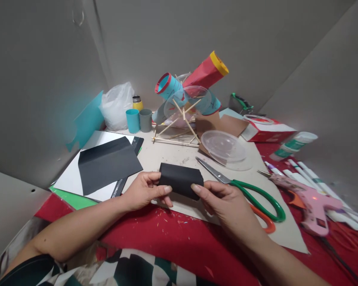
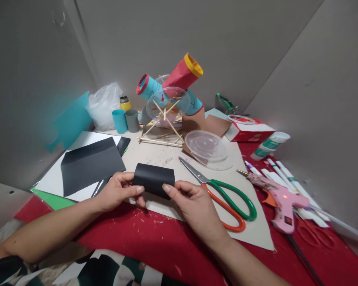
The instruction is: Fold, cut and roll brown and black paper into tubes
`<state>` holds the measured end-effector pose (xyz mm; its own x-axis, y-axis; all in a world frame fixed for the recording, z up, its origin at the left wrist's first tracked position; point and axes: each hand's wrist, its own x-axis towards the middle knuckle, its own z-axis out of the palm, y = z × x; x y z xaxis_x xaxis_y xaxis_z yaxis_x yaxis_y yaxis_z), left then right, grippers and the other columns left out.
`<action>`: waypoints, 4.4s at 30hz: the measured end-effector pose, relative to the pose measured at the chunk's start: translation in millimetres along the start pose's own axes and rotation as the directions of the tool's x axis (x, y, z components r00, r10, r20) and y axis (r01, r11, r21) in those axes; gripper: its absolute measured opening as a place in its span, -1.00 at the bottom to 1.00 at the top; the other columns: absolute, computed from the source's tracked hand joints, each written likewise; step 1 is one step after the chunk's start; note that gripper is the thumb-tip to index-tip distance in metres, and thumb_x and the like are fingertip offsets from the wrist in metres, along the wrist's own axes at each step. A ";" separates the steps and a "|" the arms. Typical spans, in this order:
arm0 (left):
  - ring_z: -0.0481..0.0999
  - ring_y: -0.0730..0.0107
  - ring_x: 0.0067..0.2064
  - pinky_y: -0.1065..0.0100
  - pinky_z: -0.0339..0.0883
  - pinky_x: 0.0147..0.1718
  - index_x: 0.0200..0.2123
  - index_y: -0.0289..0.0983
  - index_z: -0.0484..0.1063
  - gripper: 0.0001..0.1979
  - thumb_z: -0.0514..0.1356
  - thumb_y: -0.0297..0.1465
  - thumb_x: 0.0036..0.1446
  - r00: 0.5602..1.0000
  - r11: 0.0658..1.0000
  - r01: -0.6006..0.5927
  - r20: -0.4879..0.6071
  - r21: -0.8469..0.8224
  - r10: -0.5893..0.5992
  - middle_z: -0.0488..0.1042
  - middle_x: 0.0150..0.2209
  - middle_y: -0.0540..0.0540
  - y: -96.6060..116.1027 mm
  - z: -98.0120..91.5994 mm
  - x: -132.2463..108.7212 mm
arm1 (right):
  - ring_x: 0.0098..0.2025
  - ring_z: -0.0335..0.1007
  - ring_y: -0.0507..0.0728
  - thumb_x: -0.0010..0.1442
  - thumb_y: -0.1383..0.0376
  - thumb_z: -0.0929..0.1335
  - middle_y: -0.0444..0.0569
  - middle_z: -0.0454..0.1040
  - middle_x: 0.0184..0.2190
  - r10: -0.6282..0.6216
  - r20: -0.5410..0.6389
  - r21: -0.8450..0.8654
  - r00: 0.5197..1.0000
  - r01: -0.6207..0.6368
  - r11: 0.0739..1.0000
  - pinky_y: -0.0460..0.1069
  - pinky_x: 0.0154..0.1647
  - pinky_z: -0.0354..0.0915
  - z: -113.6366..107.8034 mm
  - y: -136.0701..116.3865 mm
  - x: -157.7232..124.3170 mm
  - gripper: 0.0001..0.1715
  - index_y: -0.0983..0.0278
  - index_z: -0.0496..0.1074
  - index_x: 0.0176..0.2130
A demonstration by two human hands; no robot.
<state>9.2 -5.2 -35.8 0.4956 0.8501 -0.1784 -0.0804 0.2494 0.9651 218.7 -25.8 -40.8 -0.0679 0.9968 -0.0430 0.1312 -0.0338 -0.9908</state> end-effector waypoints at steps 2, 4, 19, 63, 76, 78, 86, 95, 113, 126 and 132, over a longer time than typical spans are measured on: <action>0.57 0.42 -0.52 0.45 0.42 -0.45 -0.32 -0.37 0.46 -0.63 0.37 -0.16 -0.02 1.000 1.000 0.007 -0.001 -0.007 -0.007 0.57 -0.58 -0.10 0.4 -0.1 0.2 | -0.65 -0.05 -0.03 0.01 -0.01 0.46 -0.22 0.13 -0.76 0.011 -0.012 0.007 1.000 -0.011 1.000 -0.09 -0.63 -0.08 0.3 0.4 0.4 -0.46 0.25 0.26 -0.69; 0.56 0.43 -0.53 0.45 0.41 -0.46 -0.34 -0.37 0.47 -0.61 0.34 -0.12 0.01 1.000 1.000 0.009 -0.013 0.002 -0.009 0.57 -0.58 -0.10 0.0 -0.2 0.0 | -0.65 -0.05 -0.03 0.01 -0.01 0.46 -0.22 0.14 -0.76 0.013 -0.022 -0.006 1.000 -0.013 1.000 -0.08 -0.63 -0.09 0.4 1.4 -0.1 -0.46 0.25 0.25 -0.70; 0.55 0.44 -0.52 0.48 0.38 -0.45 -0.35 -0.37 0.48 -0.67 0.27 -0.16 0.13 0.996 0.996 -0.038 -0.087 -0.075 0.032 0.57 -0.57 -0.10 -3.2 -4.8 3.1 | -0.59 -0.03 -0.03 0.04 0.08 0.45 -0.19 0.16 -0.64 -0.042 0.030 -0.006 0.999 0.042 0.999 -0.10 -0.61 -0.03 2.9 4.0 -7.1 -0.67 0.32 0.49 -0.46; 0.53 0.40 -0.62 0.47 0.38 -0.55 -0.06 -0.35 0.48 -0.61 0.24 -0.18 0.17 0.998 0.997 0.070 0.000 -0.022 -0.070 0.54 -0.65 -0.06 -1.9 -6.8 2.8 | -0.59 -0.04 -0.01 0.13 0.09 0.38 -0.20 0.09 -0.65 -0.161 -0.011 -0.083 0.987 0.160 0.984 -0.08 -0.61 -0.04 2.7 -3.2 -7.4 -0.55 0.26 0.29 -0.63; 0.49 0.39 -0.50 0.41 0.30 -0.46 -0.51 -0.27 0.53 -0.69 0.18 -0.26 0.21 0.856 0.700 -0.314 -0.128 0.641 0.501 0.55 -0.54 -0.10 1.9 -0.7 -8.2 | -0.60 0.04 -0.02 0.11 -0.01 0.41 -0.22 0.22 -0.62 -0.085 -0.064 0.112 0.994 0.092 0.989 -0.11 -0.62 0.05 1.0 -1.2 -4.8 -0.60 0.28 0.46 -0.31; 0.46 0.39 -0.48 0.38 0.30 -0.41 -0.50 -0.24 0.53 -0.72 0.16 -0.32 0.23 0.769 0.504 -0.430 0.012 0.749 0.639 0.52 -0.55 -0.09 -0.5 -7.0 -6.7 | -0.61 0.08 -0.03 0.17 -0.02 0.37 -0.22 0.27 -0.60 -0.057 -0.073 0.212 0.996 0.072 0.975 -0.12 -0.63 0.06 -0.3 2.4 -3.9 -0.57 0.25 0.45 -0.15; 0.49 0.26 -0.28 0.24 0.38 -0.21 -0.40 -0.22 0.49 -0.80 0.10 -0.44 0.24 0.644 0.043 -0.527 0.366 0.849 0.672 0.50 -0.44 -0.15 -4.7 -20.6 -1.1 | -0.36 0.32 0.04 0.24 0.01 0.33 -0.08 0.41 -0.32 -0.085 -0.177 0.368 0.981 0.146 0.918 -0.10 -0.45 0.32 -3.3 8.7 3.9 -0.61 0.21 0.46 -0.10; 0.37 0.09 0.11 -0.03 0.32 0.10 -0.33 -0.28 0.39 -0.84 0.05 -0.58 0.19 0.626 -0.081 -0.580 0.507 0.811 0.592 0.44 -0.29 -0.19 2.7 -7.3 -0.3 | 0.30 0.10 0.22 0.33 -0.03 0.19 0.08 0.27 0.24 -0.341 0.016 -0.145 0.940 0.339 0.929 0.23 0.30 0.04 -8.2 12.9 5.4 -0.39 0.18 0.22 0.24; 0.33 0.12 0.17 -0.11 0.10 0.22 -0.49 -0.25 0.28 -0.79 0.10 -0.50 0.21 0.722 0.200 -0.436 0.209 0.877 0.659 0.43 -0.31 -0.11 -7.9 19.9 -7.9 | 0.30 0.05 0.41 0.16 0.29 0.38 0.34 0.12 0.29 -0.678 0.295 -0.740 0.674 0.610 0.284 0.36 0.19 0.12 19.7 25.6 -2.9 0.16 0.33 -0.43 0.41; 0.25 0.07 0.26 -0.14 -0.07 0.25 -0.32 -0.24 0.39 -0.92 0.16 -0.53 0.16 0.668 0.035 -0.482 0.342 0.875 0.661 0.56 -0.14 -0.11 17.2 51.4 9.8 | 0.07 0.41 0.33 0.08 0.40 0.30 0.27 0.42 0.08 -0.599 0.008 -0.521 0.801 0.515 0.681 0.22 0.00 0.38 9.7 35.6 16.9 0.07 0.37 -0.32 0.40; 0.32 0.11 0.19 -0.16 -0.07 0.23 -0.37 -0.22 0.39 -0.90 0.15 -0.53 0.14 0.748 0.081 -0.480 0.359 0.874 0.559 0.57 -0.22 -0.08 26.9 52.3 25.9 | 0.12 0.38 0.31 0.08 0.39 0.32 0.25 0.35 0.17 -0.429 0.037 -0.290 0.903 0.420 0.860 0.21 0.05 0.36 11.1 39.0 23.6 0.03 0.31 -0.21 0.40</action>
<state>65.1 -0.7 -4.4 0.6358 0.6085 0.4749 0.5115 -0.7929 0.3311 211.2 -4.4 -82.0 -0.1540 0.9116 0.3810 0.3707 0.4108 -0.8330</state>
